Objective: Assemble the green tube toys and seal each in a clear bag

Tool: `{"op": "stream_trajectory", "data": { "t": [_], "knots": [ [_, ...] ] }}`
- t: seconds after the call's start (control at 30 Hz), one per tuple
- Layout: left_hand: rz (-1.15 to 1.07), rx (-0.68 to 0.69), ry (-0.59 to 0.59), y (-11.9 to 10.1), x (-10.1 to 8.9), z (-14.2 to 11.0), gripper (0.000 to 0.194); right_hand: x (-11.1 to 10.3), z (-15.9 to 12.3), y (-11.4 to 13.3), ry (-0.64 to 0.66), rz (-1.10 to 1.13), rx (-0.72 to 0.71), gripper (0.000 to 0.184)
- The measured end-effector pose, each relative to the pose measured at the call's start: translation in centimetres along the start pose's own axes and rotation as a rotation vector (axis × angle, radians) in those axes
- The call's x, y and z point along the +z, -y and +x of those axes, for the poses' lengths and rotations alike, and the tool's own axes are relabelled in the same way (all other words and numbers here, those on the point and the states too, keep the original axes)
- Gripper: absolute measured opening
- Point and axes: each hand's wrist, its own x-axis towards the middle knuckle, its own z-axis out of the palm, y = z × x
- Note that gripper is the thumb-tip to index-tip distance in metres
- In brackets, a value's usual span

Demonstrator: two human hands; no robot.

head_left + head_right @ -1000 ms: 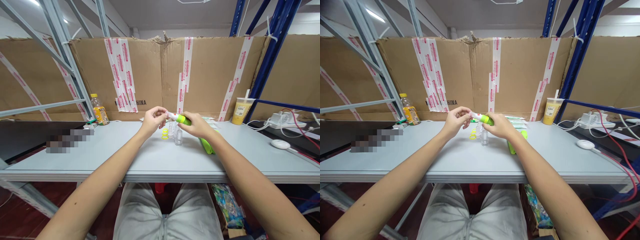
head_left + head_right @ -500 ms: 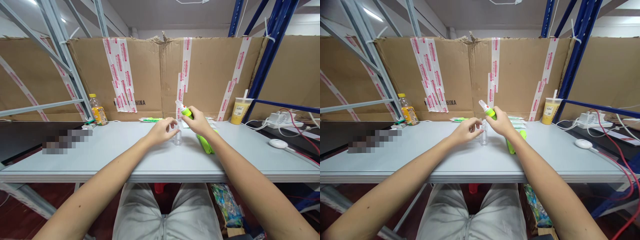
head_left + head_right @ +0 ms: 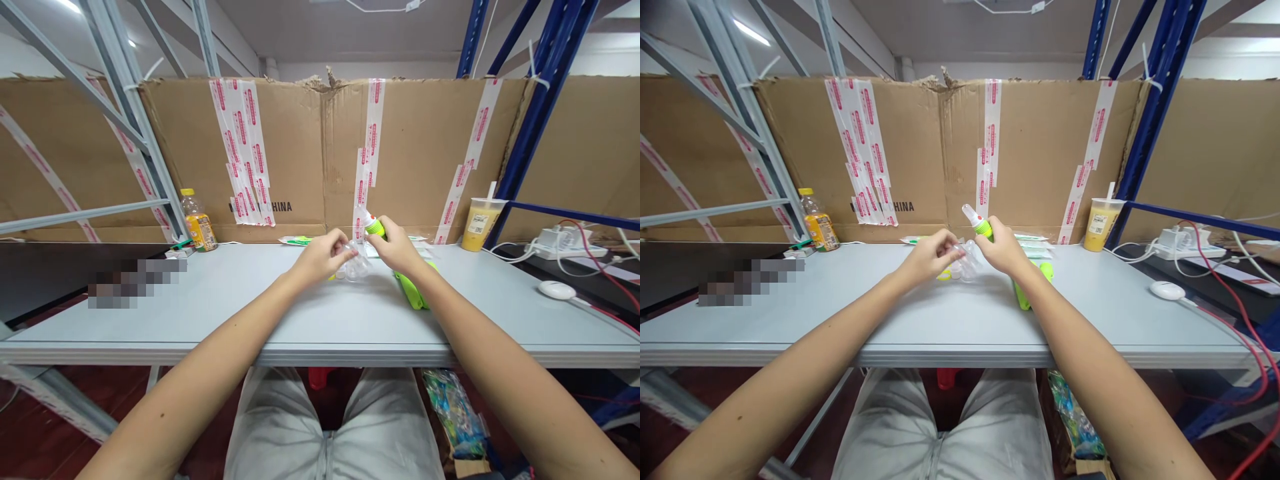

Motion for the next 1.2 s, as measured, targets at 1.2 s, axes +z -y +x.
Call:
{"op": "stream_trajectory", "data": {
  "t": [1.2],
  "knots": [
    [-0.502, -0.131, -0.124, 1.1, -0.6, 0.5, 0.031, -0.4, -0.7, 0.7, 0.272, -0.467, -0.155, 0.036]
  ]
}}
